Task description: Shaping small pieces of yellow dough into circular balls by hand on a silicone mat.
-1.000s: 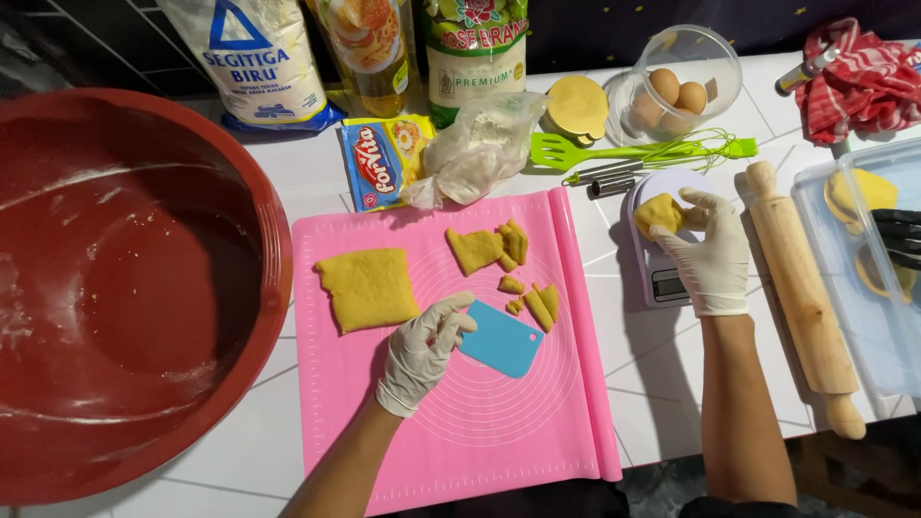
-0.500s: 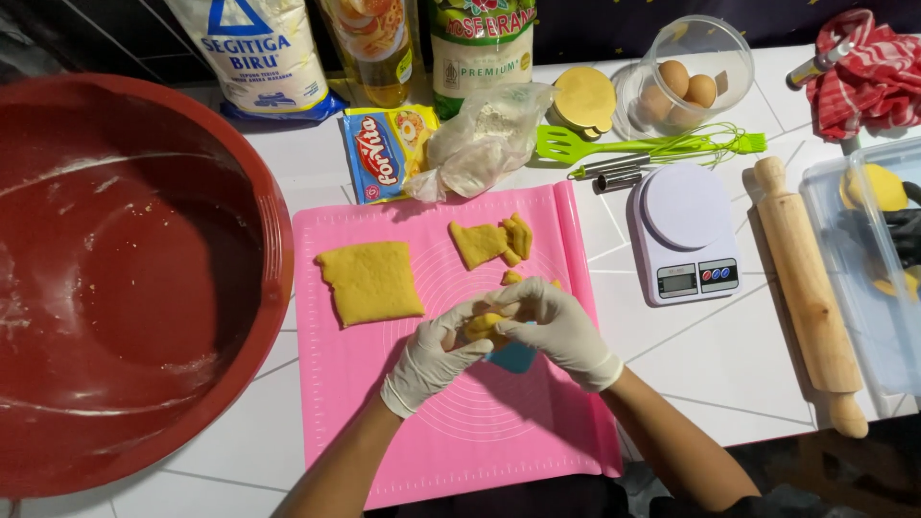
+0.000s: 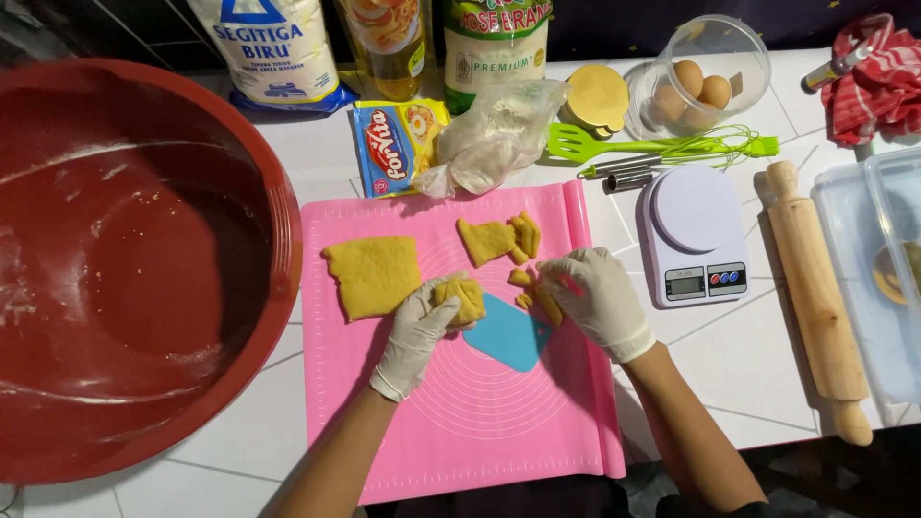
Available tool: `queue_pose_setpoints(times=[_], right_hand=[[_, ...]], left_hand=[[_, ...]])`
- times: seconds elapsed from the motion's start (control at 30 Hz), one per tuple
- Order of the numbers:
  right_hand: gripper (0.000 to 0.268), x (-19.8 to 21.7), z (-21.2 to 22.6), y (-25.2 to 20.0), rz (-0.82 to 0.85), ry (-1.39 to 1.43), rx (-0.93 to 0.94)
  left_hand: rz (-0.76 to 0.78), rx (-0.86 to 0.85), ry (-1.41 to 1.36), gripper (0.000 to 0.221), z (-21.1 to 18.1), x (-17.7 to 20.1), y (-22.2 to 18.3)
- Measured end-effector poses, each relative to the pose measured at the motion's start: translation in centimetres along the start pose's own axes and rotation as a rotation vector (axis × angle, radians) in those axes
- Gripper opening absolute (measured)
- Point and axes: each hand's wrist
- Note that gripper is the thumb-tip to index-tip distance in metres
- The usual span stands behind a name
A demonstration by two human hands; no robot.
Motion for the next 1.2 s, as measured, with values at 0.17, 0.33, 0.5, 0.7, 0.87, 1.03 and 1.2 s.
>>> queue_pose_setpoints(times=[0.17, 0.33, 0.5, 0.7, 0.87, 1.03, 1.2], right_hand=[[0.012, 1.0, 1.9, -2.0, -0.099, -0.071, 0.317], [0.017, -0.4, -0.9, -1.7, -0.178, 0.042, 0.345], [0.034, -1.7, -2.8, -1.1, -0.305, 0.036, 0.306], [0.036, -1.6, -0.3, -0.5, -0.318, 0.049, 0.347], [0.013, -1.0, 2.3, -0.6, -0.239, -0.183, 0.22], [0.011, -2.0, 0.8, 0.3, -0.265, -0.217, 0.229], [0.017, -0.3, 1.3, -0.4, -0.341, -0.136, 0.296]], left_hand=[[0.027, -0.019, 0.037, 0.042, 2.5, 1.6, 0.9], [0.031, -0.041, 0.034, 0.042, 5.3, 3.4, 2.0], [0.015, -0.039, 0.013, 0.041, 4.3, 3.0, 1.6], [-0.005, 0.035, 0.089, 0.045, 2.2, 1.6, 0.8], [-0.052, 0.009, 0.043, 0.041, 5.0, 2.9, 1.7], [-0.052, -0.001, -0.023, 0.041, -2.9, -2.4, -1.2], [-0.06, -0.018, -0.086, 0.044, -2.2, -1.9, -1.1]])
Point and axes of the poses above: each hand's wrist, its own y-axis towards the middle knuckle, its own x-axis out of the back of the hand, z = x × y, and after that the axes turned 11 degrees about -x, right-handed
